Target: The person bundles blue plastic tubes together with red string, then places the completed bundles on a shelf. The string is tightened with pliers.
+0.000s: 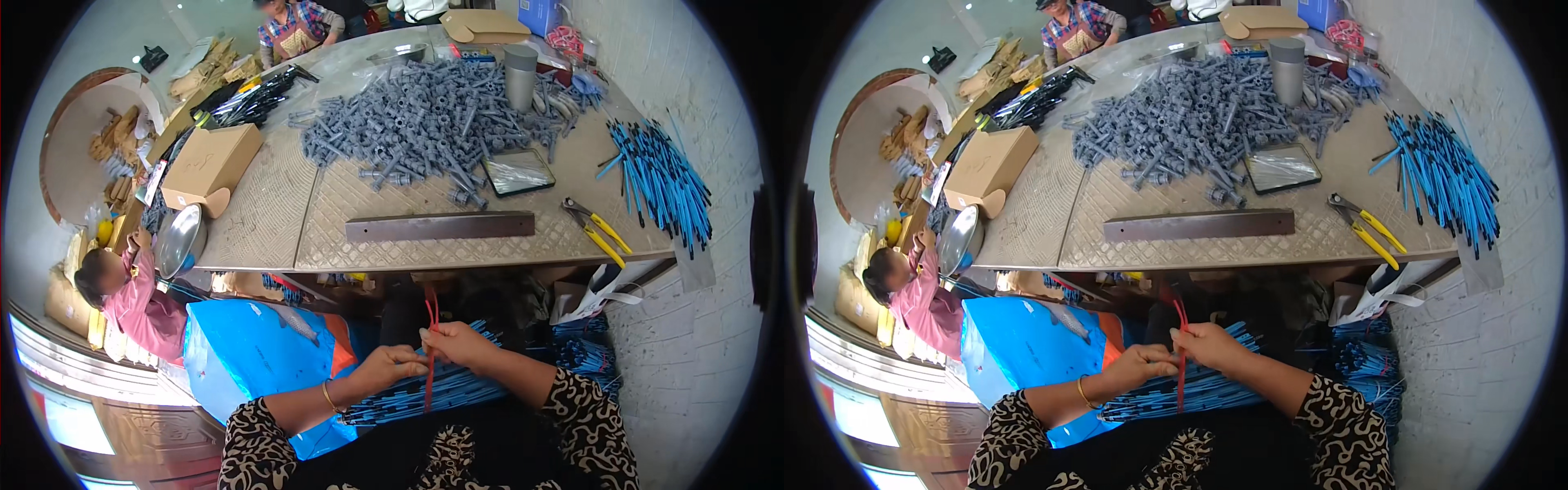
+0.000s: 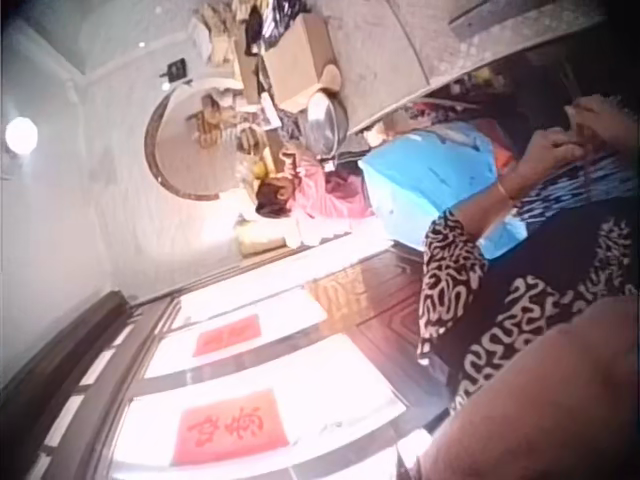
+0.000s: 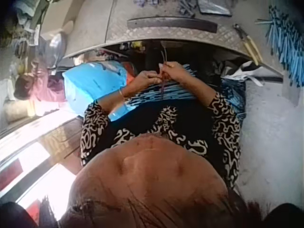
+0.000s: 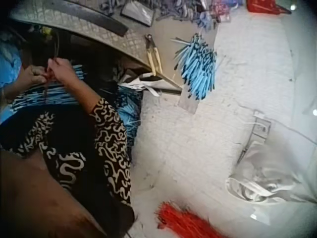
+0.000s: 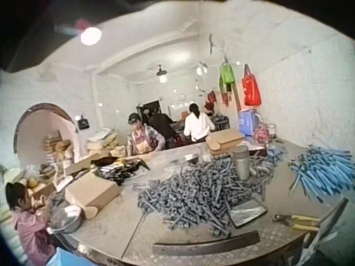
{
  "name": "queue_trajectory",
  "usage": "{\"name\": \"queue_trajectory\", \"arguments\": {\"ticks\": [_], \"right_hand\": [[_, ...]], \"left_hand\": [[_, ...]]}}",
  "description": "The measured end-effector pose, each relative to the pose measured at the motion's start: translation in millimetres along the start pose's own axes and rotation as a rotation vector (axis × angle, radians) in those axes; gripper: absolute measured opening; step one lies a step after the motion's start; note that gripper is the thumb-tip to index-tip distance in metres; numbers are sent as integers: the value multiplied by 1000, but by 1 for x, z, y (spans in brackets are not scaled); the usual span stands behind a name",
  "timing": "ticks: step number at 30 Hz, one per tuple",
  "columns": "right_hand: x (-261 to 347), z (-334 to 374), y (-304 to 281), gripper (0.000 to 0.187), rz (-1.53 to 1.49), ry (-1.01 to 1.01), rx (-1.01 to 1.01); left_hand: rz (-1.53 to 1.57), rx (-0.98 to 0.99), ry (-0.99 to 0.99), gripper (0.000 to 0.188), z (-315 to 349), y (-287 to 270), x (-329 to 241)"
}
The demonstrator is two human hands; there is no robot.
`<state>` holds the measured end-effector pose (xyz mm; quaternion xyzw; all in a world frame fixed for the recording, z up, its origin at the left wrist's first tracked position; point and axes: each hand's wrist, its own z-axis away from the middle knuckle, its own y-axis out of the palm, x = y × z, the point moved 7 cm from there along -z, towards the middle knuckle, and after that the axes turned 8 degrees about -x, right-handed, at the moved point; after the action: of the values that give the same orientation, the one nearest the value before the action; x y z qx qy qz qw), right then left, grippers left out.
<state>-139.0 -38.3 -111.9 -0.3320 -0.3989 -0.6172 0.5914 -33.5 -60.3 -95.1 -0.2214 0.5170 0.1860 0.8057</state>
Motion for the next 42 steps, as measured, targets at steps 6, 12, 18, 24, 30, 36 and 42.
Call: {"name": "queue_trajectory", "arguments": {"ticks": [6,12,18,24,30,36,42], "right_hand": [[40,-10,31,32,858,-586,0],[-15,-34,3,25,-4,47,-97],[31,-16,-14,33,-51,-236,2],[36,8,24,32,486,-474,383],[47,21,24,29,816,-870,206],[74,22,-1,31,333,-499,188],[72,36,12,25,482,-662,43]], "left_hand": [[211,9,-19,22,12,9,5],[-782,-218,540,8,28,3,-30],[-776,-311,454,5,33,-12,-63],[-115,-559,380,7,42,-23,-33],[-260,-794,591,5,51,-17,-58],[-219,-695,487,4,43,-23,-56],[-454,-656,537,9,45,-12,-63]]}}
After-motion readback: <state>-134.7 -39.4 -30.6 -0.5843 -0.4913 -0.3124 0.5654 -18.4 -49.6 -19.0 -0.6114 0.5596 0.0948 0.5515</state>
